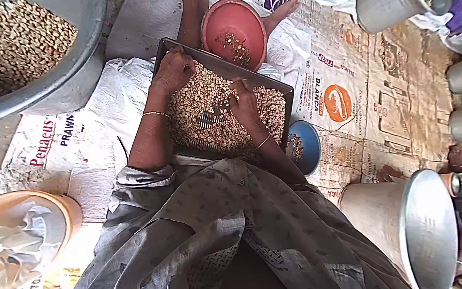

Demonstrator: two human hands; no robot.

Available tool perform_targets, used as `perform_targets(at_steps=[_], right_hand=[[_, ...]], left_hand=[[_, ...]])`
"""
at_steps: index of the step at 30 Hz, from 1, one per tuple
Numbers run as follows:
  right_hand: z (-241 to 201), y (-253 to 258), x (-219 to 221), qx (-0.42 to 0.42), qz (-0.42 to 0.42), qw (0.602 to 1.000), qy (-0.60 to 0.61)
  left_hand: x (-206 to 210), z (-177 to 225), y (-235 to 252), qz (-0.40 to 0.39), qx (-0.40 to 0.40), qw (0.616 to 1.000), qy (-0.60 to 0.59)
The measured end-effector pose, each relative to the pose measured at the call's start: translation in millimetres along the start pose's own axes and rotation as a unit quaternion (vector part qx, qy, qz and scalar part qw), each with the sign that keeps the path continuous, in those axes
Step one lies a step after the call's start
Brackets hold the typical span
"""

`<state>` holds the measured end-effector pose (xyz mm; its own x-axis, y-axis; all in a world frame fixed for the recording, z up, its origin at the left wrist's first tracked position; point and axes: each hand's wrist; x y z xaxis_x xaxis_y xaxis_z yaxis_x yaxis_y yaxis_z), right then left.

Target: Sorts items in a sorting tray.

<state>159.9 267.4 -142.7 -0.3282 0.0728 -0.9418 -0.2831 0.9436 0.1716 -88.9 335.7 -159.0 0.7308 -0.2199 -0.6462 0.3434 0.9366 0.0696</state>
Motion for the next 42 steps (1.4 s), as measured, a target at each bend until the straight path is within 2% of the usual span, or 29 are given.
perform_targets(at_steps=[3, 5, 8, 10, 12, 14, 15, 17, 20, 22, 24, 27, 29, 32, 36, 39, 42], right_hand=[[-45, 14, 27, -0.124, -0.074, 0.989, 0.040], [-57, 22, 44, -0.159, -0.117, 0.980, 0.013], [-41, 27, 43, -0.102, -0.121, 0.986, -0.044], [-23, 21, 17, -0.031, -0.195, 0.976, -0.087], [-1, 8, -15, -0.020, -0.290, 0.956, -0.048], [27, -12, -39, -0.023, -0.330, 0.941, 0.064], [39, -22, -52, 0.002, -0.321, 0.940, 0.115], [62, -38, -69, 0.062, -0.207, 0.965, 0.149], [93, -44, -84, 0.138, -0.034, 0.985, 0.099], [106, -45, -83, 0.138, 0.017, 0.989, 0.057], [108, -48, -77, 0.132, 0.013, 0.991, 0.021], [103, -53, -68, 0.156, -0.055, 0.985, -0.048], [100, -59, -61, 0.171, -0.059, 0.981, -0.070], [100, -72, -59, 0.172, -0.035, 0.984, -0.041], [110, -86, -72, 0.209, -0.044, 0.976, 0.037], [120, -89, -81, 0.281, 0.010, 0.957, 0.069], [128, -83, -79, 0.296, 0.058, 0.948, 0.102]], left_hand=[[0, 0, -2, 0.006, -0.002, 1.000, -0.002], [0, 0, -3, 0.012, -0.005, 1.000, -0.002], [-1, 0, -2, 0.009, 0.000, 1.000, 0.000], [-1, 2, -2, 0.004, -0.002, 1.000, 0.001], [-2, 3, 0, 0.000, -0.005, 1.000, 0.001], [-1, 3, 1, -0.001, -0.009, 1.000, 0.002], [0, 3, 1, -0.002, -0.012, 1.000, 0.002], [0, 3, -1, 0.000, -0.009, 1.000, 0.003], [1, 3, -1, 0.004, -0.003, 1.000, 0.007], [1, 3, -1, 0.008, 0.002, 1.000, 0.008], [1, 2, -2, 0.011, 0.005, 1.000, 0.007], [2, 3, -2, 0.013, 0.005, 1.000, 0.008], [2, 3, -2, 0.012, 0.002, 1.000, 0.010], [1, 3, -1, 0.011, -0.005, 1.000, 0.011], [2, 0, 0, 0.011, 0.008, 1.000, 0.019], [3, 2, -1, 0.013, 0.000, 1.000, 0.027], [4, 1, -1, 0.019, 0.005, 0.999, 0.032]])
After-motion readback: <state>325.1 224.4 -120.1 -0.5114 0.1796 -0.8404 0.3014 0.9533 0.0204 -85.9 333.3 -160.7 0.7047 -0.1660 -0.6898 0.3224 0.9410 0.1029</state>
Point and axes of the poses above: each hand's wrist, its own y-axis towards the middle knuckle, its own x-axis out of the palm, z = x × y, and after that the axes turned 8 degrees about -y, right-handed
